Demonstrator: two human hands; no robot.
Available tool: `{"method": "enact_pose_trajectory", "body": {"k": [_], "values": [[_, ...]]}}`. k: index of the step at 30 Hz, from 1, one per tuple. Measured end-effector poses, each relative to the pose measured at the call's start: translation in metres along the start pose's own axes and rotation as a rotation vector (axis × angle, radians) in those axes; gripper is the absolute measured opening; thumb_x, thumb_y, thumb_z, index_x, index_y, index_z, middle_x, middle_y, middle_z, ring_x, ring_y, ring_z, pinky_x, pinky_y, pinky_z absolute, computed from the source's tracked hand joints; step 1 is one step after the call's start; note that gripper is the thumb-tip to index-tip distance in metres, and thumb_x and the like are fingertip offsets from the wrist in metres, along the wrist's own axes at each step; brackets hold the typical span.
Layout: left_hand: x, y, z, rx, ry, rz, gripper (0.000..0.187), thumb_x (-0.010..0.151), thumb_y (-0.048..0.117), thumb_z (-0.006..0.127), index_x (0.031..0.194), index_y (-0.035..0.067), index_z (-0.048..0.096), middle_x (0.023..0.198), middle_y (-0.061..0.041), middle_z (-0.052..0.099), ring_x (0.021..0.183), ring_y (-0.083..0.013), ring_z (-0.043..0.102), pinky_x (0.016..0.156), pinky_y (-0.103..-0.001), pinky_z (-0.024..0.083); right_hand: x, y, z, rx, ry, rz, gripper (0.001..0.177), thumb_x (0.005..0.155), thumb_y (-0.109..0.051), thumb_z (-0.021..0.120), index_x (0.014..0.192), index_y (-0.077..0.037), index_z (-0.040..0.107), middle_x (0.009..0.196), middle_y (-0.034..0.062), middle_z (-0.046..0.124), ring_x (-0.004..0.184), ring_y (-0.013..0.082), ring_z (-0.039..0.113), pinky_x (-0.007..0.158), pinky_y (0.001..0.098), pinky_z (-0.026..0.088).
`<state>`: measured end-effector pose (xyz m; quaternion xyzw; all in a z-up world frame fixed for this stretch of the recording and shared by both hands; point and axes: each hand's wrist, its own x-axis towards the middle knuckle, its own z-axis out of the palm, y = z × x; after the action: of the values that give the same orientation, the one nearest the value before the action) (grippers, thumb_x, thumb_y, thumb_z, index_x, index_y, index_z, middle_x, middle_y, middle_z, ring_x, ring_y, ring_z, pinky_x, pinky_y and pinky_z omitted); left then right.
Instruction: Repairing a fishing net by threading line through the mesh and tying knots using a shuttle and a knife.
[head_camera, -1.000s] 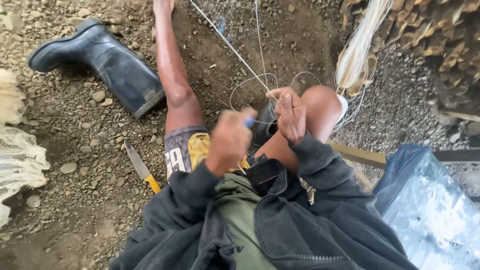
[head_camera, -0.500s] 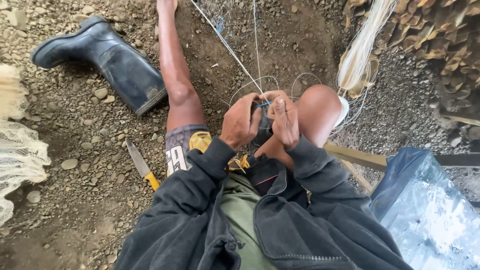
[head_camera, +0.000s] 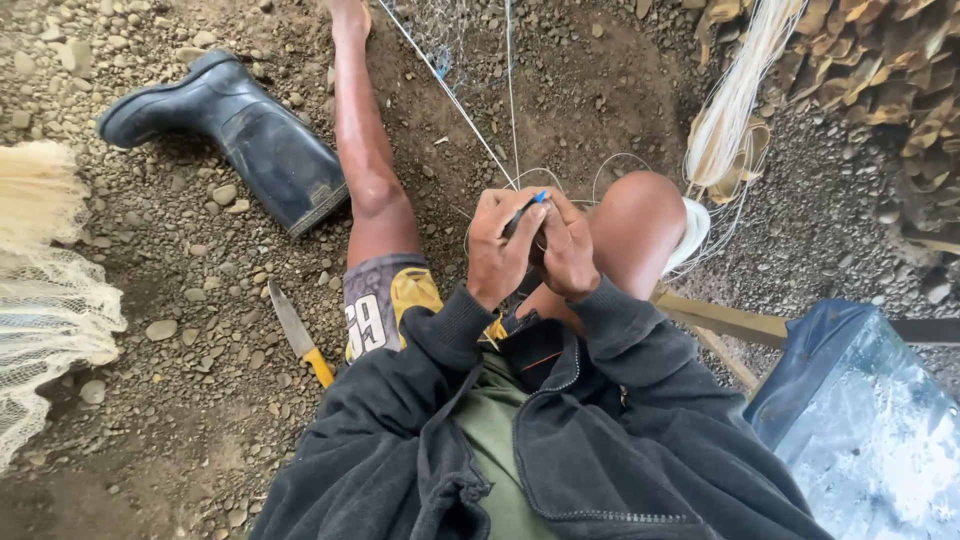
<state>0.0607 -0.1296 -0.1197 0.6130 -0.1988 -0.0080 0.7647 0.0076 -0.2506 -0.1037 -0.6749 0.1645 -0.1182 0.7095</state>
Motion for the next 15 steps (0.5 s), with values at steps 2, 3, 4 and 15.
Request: {"method": "enact_pose_trajectory", "body": {"k": [2, 3, 4, 15], "values": [[0.002, 0.02, -0.015, 0.022, 0.022, -0.099, 0.02, 0.119, 0.023, 0.076, 0.135, 0.016, 0.088, 0.115, -0.006, 0.06, 0.11, -0.0209, 0.063, 0.1, -0.039, 0.052, -0.001, 0.003, 0.002, -0.011, -0.039, -0.048, 0.034, 0.13, -0.018, 0.045, 0.136, 0.001, 0.073, 0.079, 0.0094, 0.069, 0.075, 0.0117, 0.067, 0.061, 0.0239, 0.054], [0.006, 0.029, -0.023, 0.039, 0.041, -0.186, 0.02, 0.121, 0.024, 0.073, 0.131, 0.016, 0.089, 0.118, -0.007, 0.056, 0.117, -0.023, 0.058, 0.108, -0.043, 0.047, 0.0, 0.004, 0.003, -0.025, -0.078, -0.109, 0.034, 0.129, -0.019, 0.048, 0.141, 0.004, 0.071, 0.06, 0.0058, 0.061, 0.056, 0.0089, 0.061, 0.05, 0.0202, 0.044], [0.007, 0.037, -0.033, 0.044, 0.038, -0.187, 0.02, 0.121, 0.024, 0.073, 0.131, 0.016, 0.089, 0.118, -0.007, 0.056, 0.117, -0.023, 0.058, 0.108, -0.043, 0.047, 0.001, 0.001, 0.007, -0.019, -0.076, -0.108, 0.034, 0.129, -0.019, 0.048, 0.141, 0.004, 0.071, 0.06, 0.0058, 0.061, 0.056, 0.0089, 0.061, 0.05, 0.0202, 0.044], [-0.009, 0.038, -0.086, 0.41, -0.188, 0.145, 0.033, 0.11, -0.009, 0.075, 0.137, 0.006, 0.086, 0.122, -0.02, 0.082, 0.111, -0.0403, 0.085, 0.09, -0.05, 0.072, -0.005, 0.001, 0.003, -0.107, -0.105, -0.253, 0.049, 0.132, -0.021, 0.033, 0.161, 0.007, 0.061, 0.056, -0.0023, 0.046, 0.043, 0.0023, 0.039, 0.042, 0.0209, 0.039]]}}
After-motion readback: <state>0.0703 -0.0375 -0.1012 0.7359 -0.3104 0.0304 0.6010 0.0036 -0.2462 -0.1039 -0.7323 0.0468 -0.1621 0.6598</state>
